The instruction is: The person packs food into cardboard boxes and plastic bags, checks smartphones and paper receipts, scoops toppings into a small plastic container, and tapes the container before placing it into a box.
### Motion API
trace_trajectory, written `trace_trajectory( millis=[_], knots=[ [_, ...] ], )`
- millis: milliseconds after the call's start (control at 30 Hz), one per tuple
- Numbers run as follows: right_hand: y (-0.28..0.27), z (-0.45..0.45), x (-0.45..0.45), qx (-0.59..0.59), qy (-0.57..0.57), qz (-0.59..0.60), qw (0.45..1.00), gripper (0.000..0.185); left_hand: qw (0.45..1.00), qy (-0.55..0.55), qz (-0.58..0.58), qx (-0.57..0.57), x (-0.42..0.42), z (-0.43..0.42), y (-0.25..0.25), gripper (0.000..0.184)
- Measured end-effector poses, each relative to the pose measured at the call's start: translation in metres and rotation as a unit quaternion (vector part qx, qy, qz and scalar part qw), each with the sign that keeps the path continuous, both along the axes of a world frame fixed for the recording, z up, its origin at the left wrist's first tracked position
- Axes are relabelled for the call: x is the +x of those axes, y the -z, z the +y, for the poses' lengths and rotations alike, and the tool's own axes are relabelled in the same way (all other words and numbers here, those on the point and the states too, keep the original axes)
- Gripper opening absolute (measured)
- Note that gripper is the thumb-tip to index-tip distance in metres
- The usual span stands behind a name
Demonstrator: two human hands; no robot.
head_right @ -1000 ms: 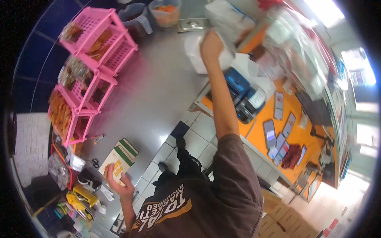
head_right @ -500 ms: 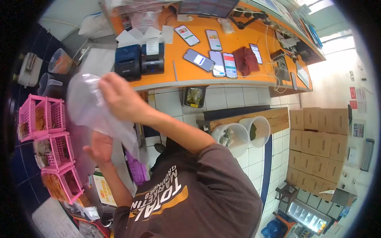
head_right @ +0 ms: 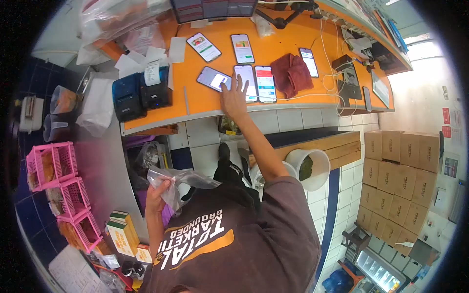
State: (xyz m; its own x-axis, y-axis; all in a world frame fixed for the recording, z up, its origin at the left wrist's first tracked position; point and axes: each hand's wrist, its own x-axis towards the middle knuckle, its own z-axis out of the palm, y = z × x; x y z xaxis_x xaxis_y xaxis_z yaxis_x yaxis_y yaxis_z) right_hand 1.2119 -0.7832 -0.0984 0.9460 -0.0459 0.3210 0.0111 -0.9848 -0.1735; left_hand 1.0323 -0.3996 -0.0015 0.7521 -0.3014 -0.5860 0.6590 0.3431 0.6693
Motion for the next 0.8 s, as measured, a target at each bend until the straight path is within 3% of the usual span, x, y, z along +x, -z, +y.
trace_trajectory(
  millis=[167,233,300,333,400,467,533,567,633,700,733,767,800],
  knots=[
    [-0.008,-0.008,-0.001,0.029,-0.014,0.004,0.999,0.041,1.0,0.015,0.011,0.019,0.012,-0.048,0.007,0.027],
    [-0.038,0.005,-0.031,0.178,-0.046,-0.033,0.982,0.044,0.998,-0.01,-0.021,0.054,0.017,-0.068,0.002,0.03],
    [-0.079,0.016,-0.067,0.426,-0.222,0.088,0.873,0.051,0.996,0.038,-0.033,0.077,0.03,-0.079,-0.013,0.03],
    [-0.092,0.026,-0.085,0.464,-0.27,0.103,0.837,0.048,0.991,0.085,-0.044,0.098,0.036,-0.083,-0.021,0.03],
    [-0.107,0.04,-0.096,0.504,-0.314,0.12,0.795,0.044,0.977,0.14,-0.05,0.154,0.049,-0.079,-0.03,0.027],
    [-0.111,0.048,-0.098,0.395,-0.408,0.246,0.786,0.034,0.957,0.192,-0.055,0.209,0.065,-0.069,-0.041,0.023],
    [-0.108,0.049,-0.097,0.437,-0.375,0.296,0.762,0.03,0.903,0.302,-0.183,0.242,0.087,-0.058,-0.059,0.018],
    [-0.118,0.044,-0.094,0.483,-0.347,0.278,0.754,0.027,0.903,0.303,-0.182,0.244,0.097,-0.054,-0.072,0.018],
    [-0.121,0.032,-0.095,0.529,-0.318,0.26,0.742,0.025,0.957,0.267,-0.117,0.006,0.109,-0.052,-0.093,0.015],
    [-0.11,0.018,-0.099,0.397,-0.185,0.118,0.891,0.018,0.972,0.213,-0.093,0.032,0.102,-0.054,-0.091,0.015],
    [-0.094,0.008,-0.097,0.328,-0.112,0.087,0.934,0.019,0.983,0.158,-0.073,0.057,0.101,-0.055,-0.088,0.016],
    [-0.071,-0.005,-0.093,0.255,-0.038,0.056,0.965,0.021,0.983,0.16,-0.071,0.057,0.099,-0.061,-0.085,0.016],
    [-0.044,-0.019,-0.091,0.203,0.007,0.087,0.975,0.028,0.969,0.194,-0.078,0.132,0.098,-0.071,-0.081,0.017]
  ],
)
